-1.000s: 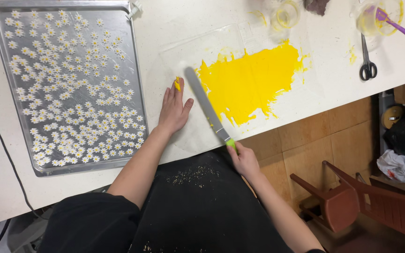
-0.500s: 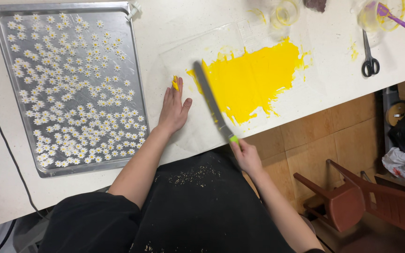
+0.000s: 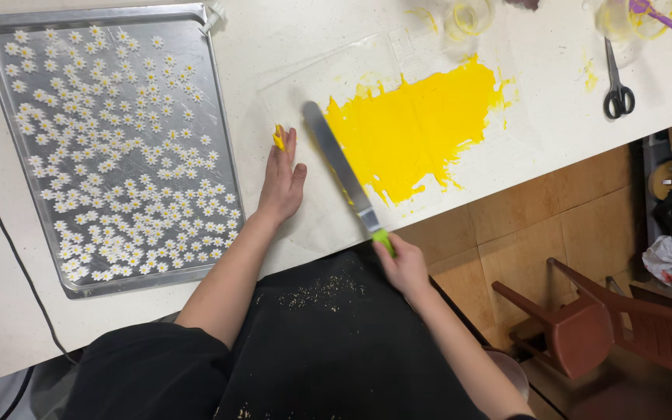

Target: The person spreads yellow icing on a sheet of parchment paper using a metal spatula. They repeatedly smooth and flatten the icing to create an even layer across the surface.

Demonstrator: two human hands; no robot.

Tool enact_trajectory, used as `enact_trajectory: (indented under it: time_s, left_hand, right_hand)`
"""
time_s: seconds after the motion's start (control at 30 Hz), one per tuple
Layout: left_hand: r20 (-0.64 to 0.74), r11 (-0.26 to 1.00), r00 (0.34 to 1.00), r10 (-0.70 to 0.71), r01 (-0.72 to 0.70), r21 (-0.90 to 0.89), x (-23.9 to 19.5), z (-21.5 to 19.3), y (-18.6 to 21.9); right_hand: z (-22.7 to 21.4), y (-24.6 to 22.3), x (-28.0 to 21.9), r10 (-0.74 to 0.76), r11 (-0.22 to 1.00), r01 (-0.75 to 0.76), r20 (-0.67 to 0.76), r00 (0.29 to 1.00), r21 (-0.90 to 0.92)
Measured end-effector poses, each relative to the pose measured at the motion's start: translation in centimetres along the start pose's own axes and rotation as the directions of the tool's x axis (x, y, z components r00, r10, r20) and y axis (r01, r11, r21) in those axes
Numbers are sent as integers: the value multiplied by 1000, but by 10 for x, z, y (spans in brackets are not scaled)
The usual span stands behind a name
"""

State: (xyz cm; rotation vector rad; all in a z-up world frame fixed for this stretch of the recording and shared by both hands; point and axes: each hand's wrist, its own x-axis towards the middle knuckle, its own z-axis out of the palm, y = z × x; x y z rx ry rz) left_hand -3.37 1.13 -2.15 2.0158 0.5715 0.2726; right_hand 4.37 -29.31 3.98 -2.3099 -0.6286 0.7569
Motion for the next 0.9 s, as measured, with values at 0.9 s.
enact_trajectory:
  time_s: [0.9]
  left_hand:
    - [24, 999, 1000, 18, -20, 51, 1, 1, -3]
  right_hand:
    - [29, 48, -4, 149, 950, -174, 111, 983, 258]
